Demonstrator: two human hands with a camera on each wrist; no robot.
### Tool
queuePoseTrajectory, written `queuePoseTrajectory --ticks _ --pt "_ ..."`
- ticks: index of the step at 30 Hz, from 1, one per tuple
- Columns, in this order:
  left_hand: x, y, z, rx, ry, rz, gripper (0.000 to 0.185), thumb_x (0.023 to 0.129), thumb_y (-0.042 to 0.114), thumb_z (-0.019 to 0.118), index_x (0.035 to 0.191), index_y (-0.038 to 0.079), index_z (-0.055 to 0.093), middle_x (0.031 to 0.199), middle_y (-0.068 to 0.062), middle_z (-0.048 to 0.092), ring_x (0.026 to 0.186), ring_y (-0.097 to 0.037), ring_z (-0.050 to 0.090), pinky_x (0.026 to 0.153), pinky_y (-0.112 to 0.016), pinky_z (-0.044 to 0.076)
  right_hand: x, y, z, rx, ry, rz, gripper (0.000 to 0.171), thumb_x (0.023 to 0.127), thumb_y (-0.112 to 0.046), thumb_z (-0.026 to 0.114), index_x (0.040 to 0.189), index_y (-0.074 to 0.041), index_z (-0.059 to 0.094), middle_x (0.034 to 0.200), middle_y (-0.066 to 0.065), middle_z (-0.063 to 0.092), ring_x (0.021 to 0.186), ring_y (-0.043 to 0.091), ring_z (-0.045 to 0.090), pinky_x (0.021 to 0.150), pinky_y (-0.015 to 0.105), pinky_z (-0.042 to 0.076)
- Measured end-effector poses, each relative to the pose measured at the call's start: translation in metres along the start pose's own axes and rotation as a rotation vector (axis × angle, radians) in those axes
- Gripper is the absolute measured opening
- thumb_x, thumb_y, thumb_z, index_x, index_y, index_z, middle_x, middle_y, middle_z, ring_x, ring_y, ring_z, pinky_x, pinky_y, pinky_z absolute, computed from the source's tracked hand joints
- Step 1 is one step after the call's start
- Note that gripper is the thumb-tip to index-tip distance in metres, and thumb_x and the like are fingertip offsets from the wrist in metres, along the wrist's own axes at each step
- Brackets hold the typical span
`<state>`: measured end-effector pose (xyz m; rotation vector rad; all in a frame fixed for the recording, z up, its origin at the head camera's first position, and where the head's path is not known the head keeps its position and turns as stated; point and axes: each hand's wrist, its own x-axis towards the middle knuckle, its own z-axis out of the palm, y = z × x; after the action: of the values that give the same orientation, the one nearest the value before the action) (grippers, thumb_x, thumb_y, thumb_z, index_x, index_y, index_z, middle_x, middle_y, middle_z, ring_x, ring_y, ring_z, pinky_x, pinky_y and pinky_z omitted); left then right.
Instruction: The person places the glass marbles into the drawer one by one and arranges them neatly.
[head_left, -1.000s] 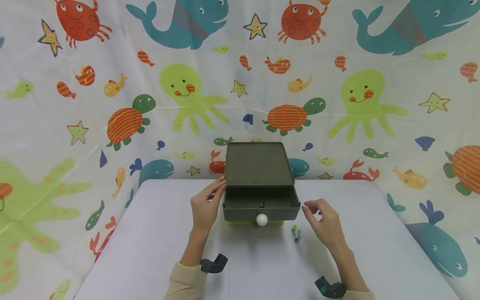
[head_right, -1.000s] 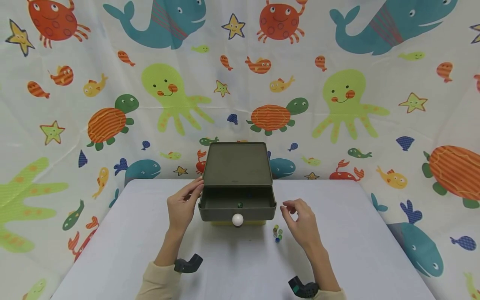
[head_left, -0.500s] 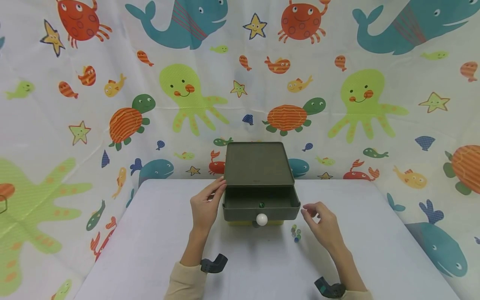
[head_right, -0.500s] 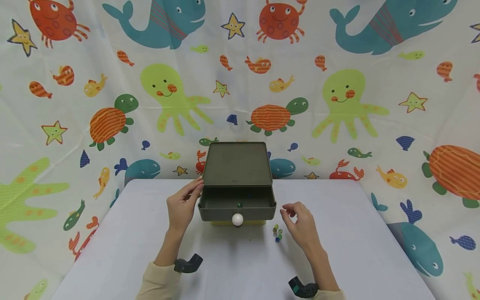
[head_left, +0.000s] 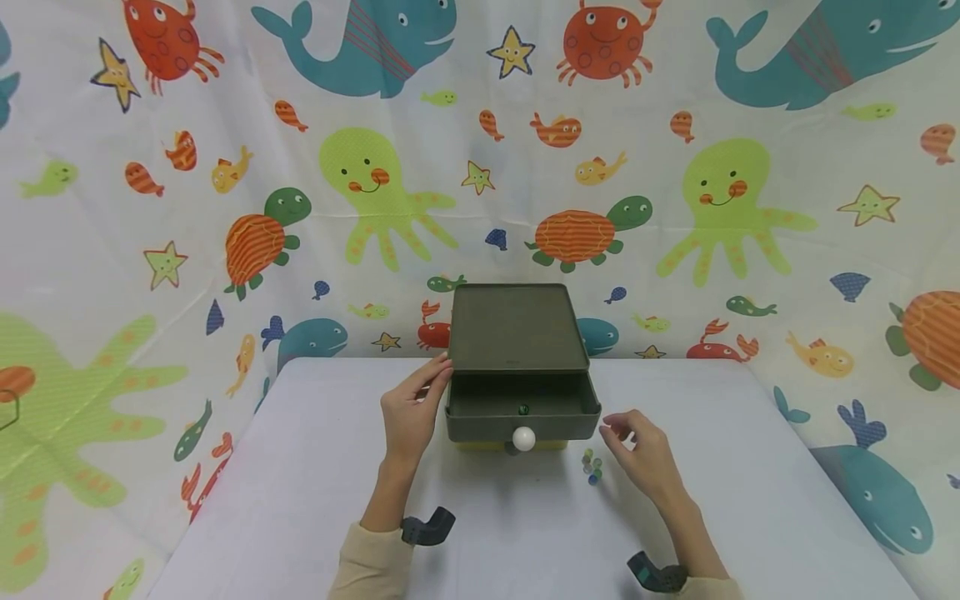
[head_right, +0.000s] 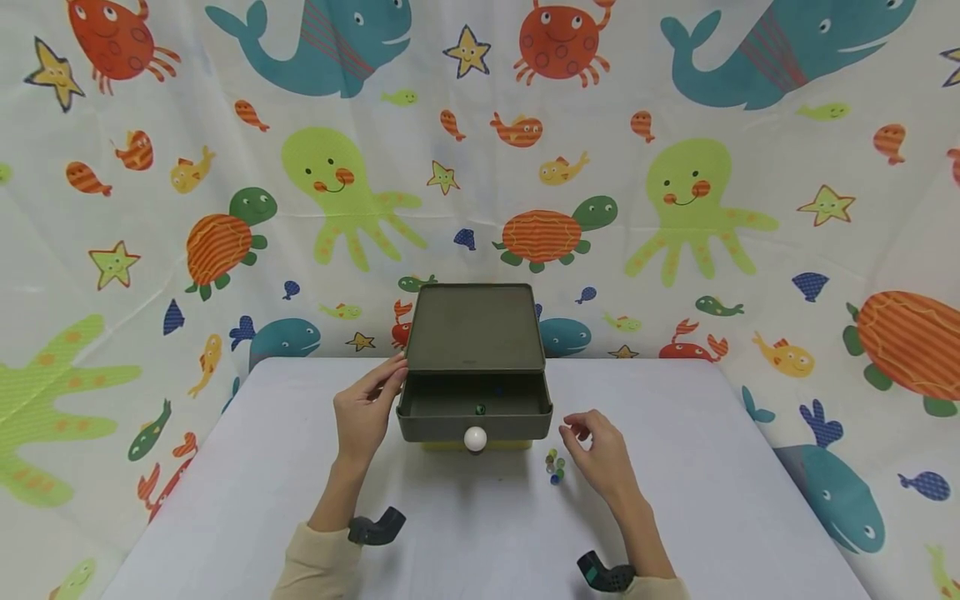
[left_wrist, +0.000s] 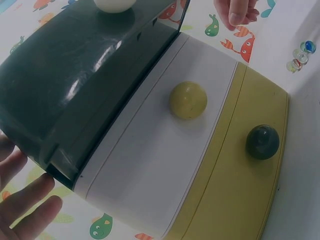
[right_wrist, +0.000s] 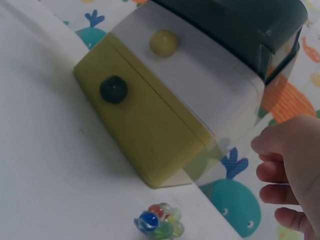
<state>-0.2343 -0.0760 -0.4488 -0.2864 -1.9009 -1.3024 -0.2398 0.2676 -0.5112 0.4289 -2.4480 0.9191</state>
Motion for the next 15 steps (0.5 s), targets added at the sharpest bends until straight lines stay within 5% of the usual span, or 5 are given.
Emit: queuePoseTrajectory --ticks 15 --pt "0.000 -0.002 0.000 -0.008 -0.003 -0.021 0.021 0.090 0.015 0.074 0.110 0.008 0.078 0.116 -0.007 0.076 0.098 -0.022 0.075 0.074 -0.008 0.055 -0.010 0.013 0.008 -0.030 -0.114 0.104 0.017 0.086 -0.010 0.078 0.101 -0.009 0.071 0.083 -0.001 0.065 0.076 0.011 0.056 0.065 0.020 0.049"
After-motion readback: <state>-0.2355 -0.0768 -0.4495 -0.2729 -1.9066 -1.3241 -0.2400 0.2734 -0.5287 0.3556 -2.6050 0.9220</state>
